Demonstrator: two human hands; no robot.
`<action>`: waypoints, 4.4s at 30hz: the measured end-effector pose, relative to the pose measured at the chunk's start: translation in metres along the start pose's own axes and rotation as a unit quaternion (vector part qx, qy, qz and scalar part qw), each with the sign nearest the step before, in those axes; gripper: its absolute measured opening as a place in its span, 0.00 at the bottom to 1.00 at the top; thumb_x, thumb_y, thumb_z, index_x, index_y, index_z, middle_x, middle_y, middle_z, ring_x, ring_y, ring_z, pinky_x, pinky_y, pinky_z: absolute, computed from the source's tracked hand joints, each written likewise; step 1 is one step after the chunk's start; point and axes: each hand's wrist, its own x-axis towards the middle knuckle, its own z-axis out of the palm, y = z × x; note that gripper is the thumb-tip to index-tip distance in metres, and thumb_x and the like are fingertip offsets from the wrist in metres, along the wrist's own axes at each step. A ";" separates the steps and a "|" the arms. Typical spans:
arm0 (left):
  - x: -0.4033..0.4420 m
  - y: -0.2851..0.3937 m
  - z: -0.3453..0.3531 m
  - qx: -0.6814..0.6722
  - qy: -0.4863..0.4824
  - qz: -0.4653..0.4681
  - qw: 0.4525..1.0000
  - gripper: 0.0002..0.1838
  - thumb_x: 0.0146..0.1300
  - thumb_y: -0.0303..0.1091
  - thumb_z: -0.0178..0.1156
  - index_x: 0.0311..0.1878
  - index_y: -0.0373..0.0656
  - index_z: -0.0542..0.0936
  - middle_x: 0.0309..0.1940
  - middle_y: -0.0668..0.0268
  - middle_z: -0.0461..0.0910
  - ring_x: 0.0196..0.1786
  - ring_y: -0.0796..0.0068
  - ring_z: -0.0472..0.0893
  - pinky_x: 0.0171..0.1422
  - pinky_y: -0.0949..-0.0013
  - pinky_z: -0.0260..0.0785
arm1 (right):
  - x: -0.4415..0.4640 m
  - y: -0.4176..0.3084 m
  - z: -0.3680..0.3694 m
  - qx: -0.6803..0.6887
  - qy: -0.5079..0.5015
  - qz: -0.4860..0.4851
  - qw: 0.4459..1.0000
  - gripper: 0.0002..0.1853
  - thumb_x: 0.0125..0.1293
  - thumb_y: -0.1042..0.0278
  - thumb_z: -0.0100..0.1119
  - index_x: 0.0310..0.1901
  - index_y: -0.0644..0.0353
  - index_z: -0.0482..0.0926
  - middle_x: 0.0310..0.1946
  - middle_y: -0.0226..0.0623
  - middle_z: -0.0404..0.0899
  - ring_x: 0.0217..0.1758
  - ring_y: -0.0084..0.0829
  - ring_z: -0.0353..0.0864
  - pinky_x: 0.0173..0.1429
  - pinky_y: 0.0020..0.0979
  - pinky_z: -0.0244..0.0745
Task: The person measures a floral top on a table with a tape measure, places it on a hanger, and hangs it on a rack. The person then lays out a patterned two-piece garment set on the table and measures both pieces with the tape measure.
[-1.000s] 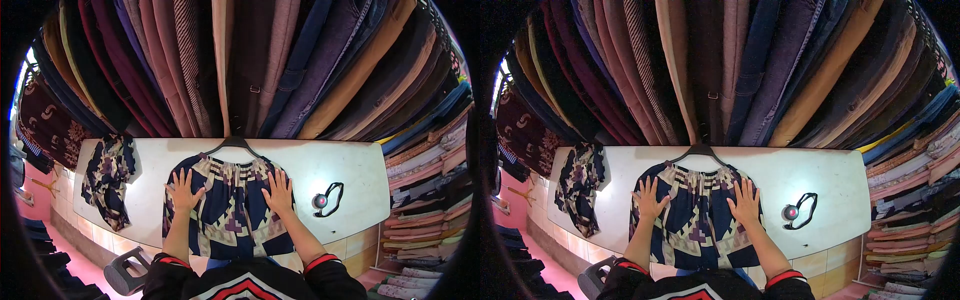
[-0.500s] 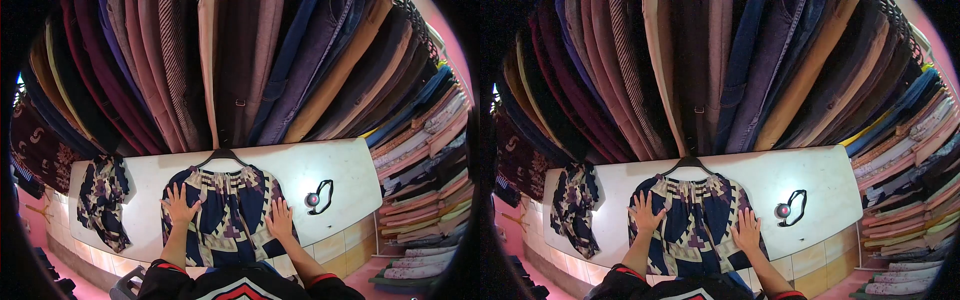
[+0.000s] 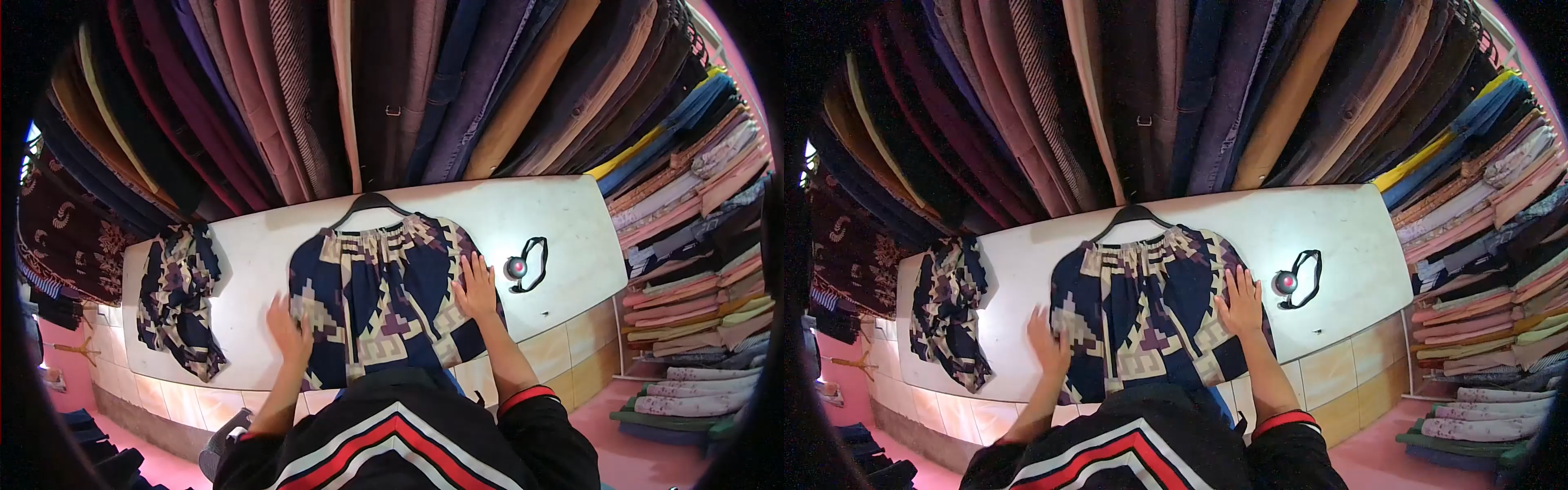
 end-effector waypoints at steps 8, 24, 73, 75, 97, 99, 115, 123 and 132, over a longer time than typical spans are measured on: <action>-0.109 -0.004 -0.040 0.047 -0.068 -0.155 0.984 0.16 0.54 0.32 0.60 0.43 0.36 0.71 0.37 0.52 0.72 0.45 0.49 0.71 0.49 0.53 0.60 | 0.001 0.002 0.004 0.008 0.003 0.004 1.000 0.35 0.64 0.46 0.47 0.70 0.50 0.54 0.72 0.42 0.49 0.75 0.43 0.46 0.73 0.52 0.38; 0.014 0.015 0.011 0.031 -0.009 0.027 0.999 0.26 0.58 0.31 0.53 0.61 0.37 0.66 0.60 0.48 0.66 0.65 0.48 0.63 0.70 0.51 0.51 | 0.030 -0.023 -0.001 0.114 0.061 -0.022 0.991 0.32 0.64 0.55 0.51 0.68 0.57 0.56 0.69 0.46 0.53 0.73 0.46 0.49 0.72 0.55 0.41; 0.012 -0.016 0.015 0.064 -0.138 -0.025 0.988 0.34 0.59 0.45 0.56 0.68 0.48 0.60 0.70 0.56 0.55 0.73 0.52 0.49 0.68 0.29 0.27 | -0.039 0.034 -0.243 0.753 0.190 0.056 0.628 0.17 0.48 0.76 0.60 0.42 0.57 0.69 0.38 0.43 0.77 0.38 0.39 0.80 0.37 0.35 0.80; 0.023 0.005 0.012 0.007 -0.085 0.000 0.996 0.30 0.56 0.38 0.60 0.63 0.45 0.65 0.63 0.55 0.65 0.68 0.54 0.60 0.67 0.34 0.39 | -0.008 -0.018 -0.210 0.670 0.077 0.153 0.722 0.17 0.48 0.82 0.57 0.42 0.59 0.71 0.33 0.41 0.77 0.32 0.34 0.81 0.34 0.31 0.80; 0.098 0.060 0.075 -0.227 -0.031 -0.144 0.963 0.07 0.52 0.38 0.67 0.30 0.47 0.85 0.27 0.64 0.80 0.31 0.69 0.79 0.36 0.66 0.69 | 0.114 -0.117 -0.030 0.351 -0.126 -0.095 0.923 0.12 0.54 0.58 0.64 0.32 0.60 0.81 0.29 0.40 0.80 0.30 0.37 0.80 0.36 0.34 0.73; 0.126 0.041 0.071 -0.078 -0.019 -0.182 0.980 0.06 0.48 0.41 0.68 0.28 0.53 0.86 0.30 0.67 0.78 0.40 0.63 0.75 0.45 0.60 0.65 | 0.137 -0.094 -0.036 0.358 -0.082 -0.076 0.927 0.11 0.53 0.60 0.66 0.32 0.59 0.82 0.28 0.39 0.80 0.32 0.37 0.80 0.38 0.32 0.74; 0.158 0.040 0.077 0.046 0.007 -0.263 0.964 0.06 0.47 0.42 0.69 0.28 0.54 0.87 0.40 0.72 0.75 0.52 0.66 0.68 0.56 0.56 0.52 | 0.193 -0.040 -0.001 0.235 -0.035 -0.012 0.971 0.07 0.49 0.63 0.64 0.29 0.54 0.84 0.34 0.36 0.76 0.38 0.38 0.78 0.42 0.35 0.74; 0.158 0.039 0.079 0.047 0.000 -0.274 0.960 0.07 0.48 0.42 0.69 0.29 0.54 0.87 0.41 0.72 0.75 0.52 0.65 0.69 0.55 0.56 0.53 | 0.200 -0.029 0.006 0.276 -0.067 -0.010 0.959 0.08 0.49 0.66 0.64 0.30 0.59 0.83 0.28 0.41 0.75 0.33 0.39 0.78 0.41 0.34 0.74; 0.157 0.038 0.082 0.049 0.008 -0.274 0.960 0.07 0.48 0.41 0.69 0.29 0.53 0.87 0.41 0.71 0.76 0.52 0.64 0.69 0.55 0.55 0.53 | 0.198 -0.022 0.006 0.271 -0.064 -0.013 0.960 0.08 0.51 0.66 0.64 0.31 0.59 0.84 0.28 0.42 0.76 0.33 0.39 0.78 0.41 0.33 0.74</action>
